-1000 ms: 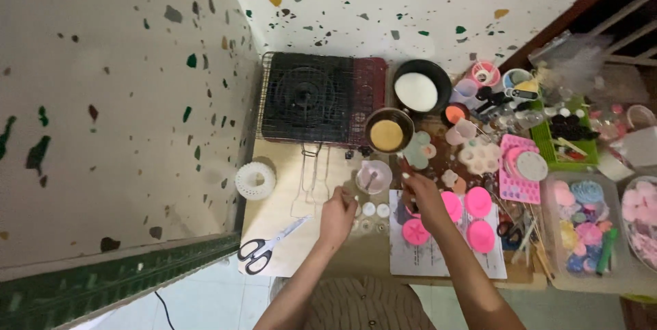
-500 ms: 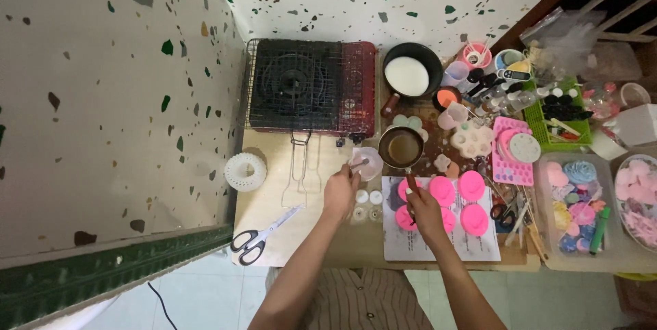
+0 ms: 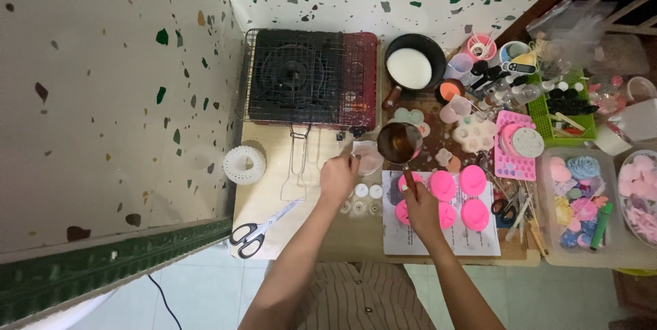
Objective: Assembling and decorating wax pieces for candles using molds, a portable stove, and a paintbrush.
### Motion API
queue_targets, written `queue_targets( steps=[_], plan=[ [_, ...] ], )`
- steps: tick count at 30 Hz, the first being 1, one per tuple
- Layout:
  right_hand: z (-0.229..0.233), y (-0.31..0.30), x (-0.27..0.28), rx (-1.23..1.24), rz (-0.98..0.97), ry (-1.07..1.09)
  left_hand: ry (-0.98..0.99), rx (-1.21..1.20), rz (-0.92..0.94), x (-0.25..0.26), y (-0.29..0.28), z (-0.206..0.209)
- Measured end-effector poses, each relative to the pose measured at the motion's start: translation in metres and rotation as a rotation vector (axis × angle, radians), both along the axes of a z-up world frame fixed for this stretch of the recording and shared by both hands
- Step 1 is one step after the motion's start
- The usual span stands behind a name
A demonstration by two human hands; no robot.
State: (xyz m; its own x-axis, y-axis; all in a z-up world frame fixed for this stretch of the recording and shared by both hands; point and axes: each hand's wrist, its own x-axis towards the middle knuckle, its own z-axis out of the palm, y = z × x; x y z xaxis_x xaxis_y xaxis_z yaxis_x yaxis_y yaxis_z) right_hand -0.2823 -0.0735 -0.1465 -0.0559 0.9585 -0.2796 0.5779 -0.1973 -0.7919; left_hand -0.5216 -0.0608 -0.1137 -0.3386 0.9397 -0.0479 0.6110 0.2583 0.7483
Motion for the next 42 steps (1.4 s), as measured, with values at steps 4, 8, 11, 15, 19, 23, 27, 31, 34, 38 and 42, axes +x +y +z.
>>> queue_targets(
  steps=[4,8,11,15,19,23,27,31,34,38,42],
  plan=[
    [0.009,-0.001,-0.003,0.032,0.009,-0.026,-0.018,-0.118,-0.019,0.001,0.002,-0.007],
    [0.018,-0.003,-0.007,0.065,0.031,-0.061,0.069,0.009,0.004,0.002,0.002,-0.008],
    [0.031,-0.005,-0.013,0.097,0.048,-0.174,0.084,0.003,-0.009,0.001,0.004,-0.016],
    [0.033,-0.009,-0.014,0.143,0.049,-0.155,0.089,-0.030,-0.014,0.002,0.006,-0.017],
    [0.024,-0.010,-0.012,0.211,0.067,-0.232,0.066,-0.028,0.002,0.001,0.005,-0.004],
    [0.034,-0.012,-0.017,0.113,0.067,-0.276,0.058,-0.020,-0.004,0.000,0.005,-0.007],
    [0.026,-0.017,-0.016,0.196,0.084,-0.277,0.004,-0.119,-0.008,-0.001,0.005,-0.015],
    [0.022,-0.019,-0.016,0.267,0.088,-0.274,-0.030,-0.045,0.021,0.000,0.001,-0.001],
    [0.021,-0.020,-0.017,0.293,0.098,-0.307,-0.052,-0.067,0.046,0.001,-0.002,-0.003],
    [0.014,-0.021,-0.016,0.408,0.116,-0.312,-0.104,-0.073,0.058,0.002,-0.008,0.002],
    [0.017,-0.022,-0.019,0.400,0.096,-0.308,-0.175,-0.060,0.034,0.004,-0.012,-0.016]
  ],
)
